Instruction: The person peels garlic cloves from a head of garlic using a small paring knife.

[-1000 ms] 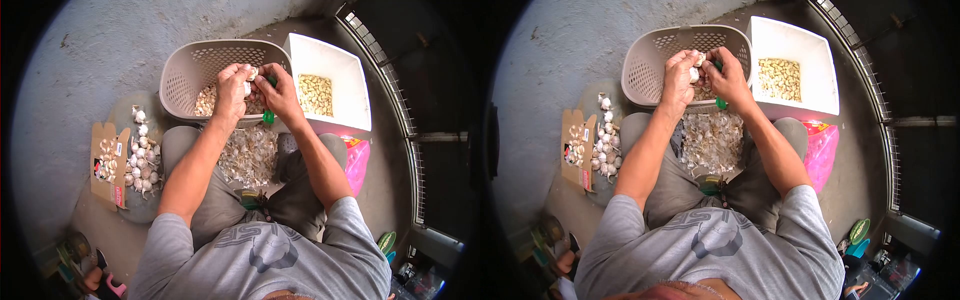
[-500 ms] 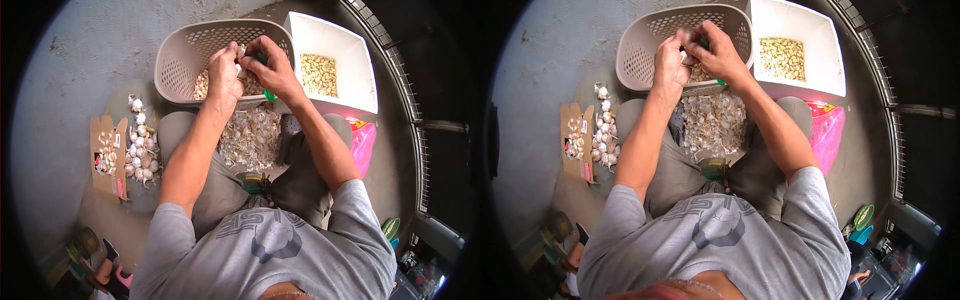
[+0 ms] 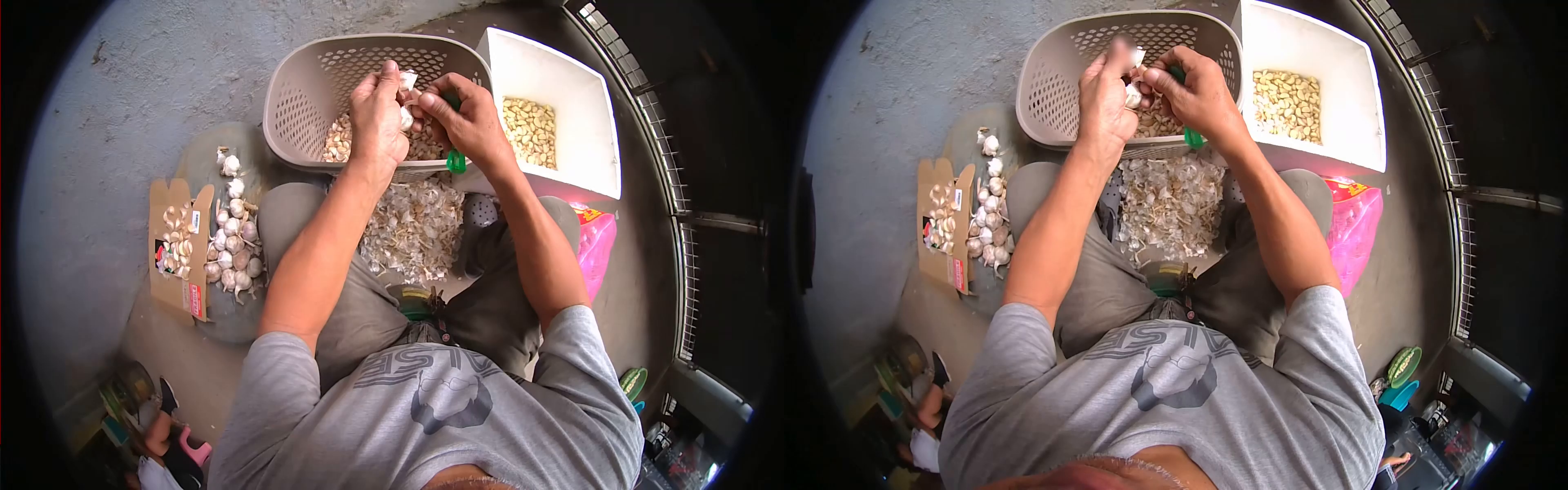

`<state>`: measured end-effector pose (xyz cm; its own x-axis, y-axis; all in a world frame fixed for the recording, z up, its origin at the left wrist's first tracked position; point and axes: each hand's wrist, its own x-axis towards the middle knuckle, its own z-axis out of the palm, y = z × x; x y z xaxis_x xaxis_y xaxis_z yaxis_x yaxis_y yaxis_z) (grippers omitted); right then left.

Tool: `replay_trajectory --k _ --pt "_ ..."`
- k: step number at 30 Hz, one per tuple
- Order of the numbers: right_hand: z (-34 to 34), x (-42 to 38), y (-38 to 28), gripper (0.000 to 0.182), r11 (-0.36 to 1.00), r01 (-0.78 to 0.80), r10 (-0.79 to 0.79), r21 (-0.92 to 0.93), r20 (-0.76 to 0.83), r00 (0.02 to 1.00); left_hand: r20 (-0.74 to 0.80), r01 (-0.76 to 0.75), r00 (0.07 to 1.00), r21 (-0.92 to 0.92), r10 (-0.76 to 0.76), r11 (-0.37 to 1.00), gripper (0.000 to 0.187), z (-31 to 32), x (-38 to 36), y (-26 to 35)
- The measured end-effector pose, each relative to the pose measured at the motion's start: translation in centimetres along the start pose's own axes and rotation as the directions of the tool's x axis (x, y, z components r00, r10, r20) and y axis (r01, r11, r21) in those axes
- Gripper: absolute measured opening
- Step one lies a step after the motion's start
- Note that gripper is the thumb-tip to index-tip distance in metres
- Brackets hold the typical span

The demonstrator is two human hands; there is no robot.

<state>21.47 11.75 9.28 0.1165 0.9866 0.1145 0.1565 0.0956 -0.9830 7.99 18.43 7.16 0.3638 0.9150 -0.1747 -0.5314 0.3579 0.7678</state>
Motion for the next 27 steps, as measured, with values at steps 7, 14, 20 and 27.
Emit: replay_trajectory --k 7,14,20,27 --pt "-0.1 0.2 0.0 0.027 0.983 -0.137 0.130 0.122 0.062 0.990 -0.022 -0.006 1.000 0.065 0.008 0.998 0.029 0.3 -0.3 0.3" --pt "-0.7 0.8 1.0 0.028 0.882 -0.233 0.261 0.410 -0.012 0.965 0.057 0.003 0.998 0.050 -0.006 0.999 0.031 0.6 -0.7 0.9" --pt "-1.6 1.2 1.1 0.026 0.965 -0.152 0.162 0.216 -0.031 0.986 0.081 0.034 0.996 0.032 -0.037 0.999 0.033 -0.1 -0.4 1.0" --pt "-1.6 1.1 0.8 0.034 0.991 0.024 -0.038 -0.134 -0.109 0.993 0.165 0.049 0.984 0.119 -0.068 0.992 0.027 0.1 -0.7 1.4"
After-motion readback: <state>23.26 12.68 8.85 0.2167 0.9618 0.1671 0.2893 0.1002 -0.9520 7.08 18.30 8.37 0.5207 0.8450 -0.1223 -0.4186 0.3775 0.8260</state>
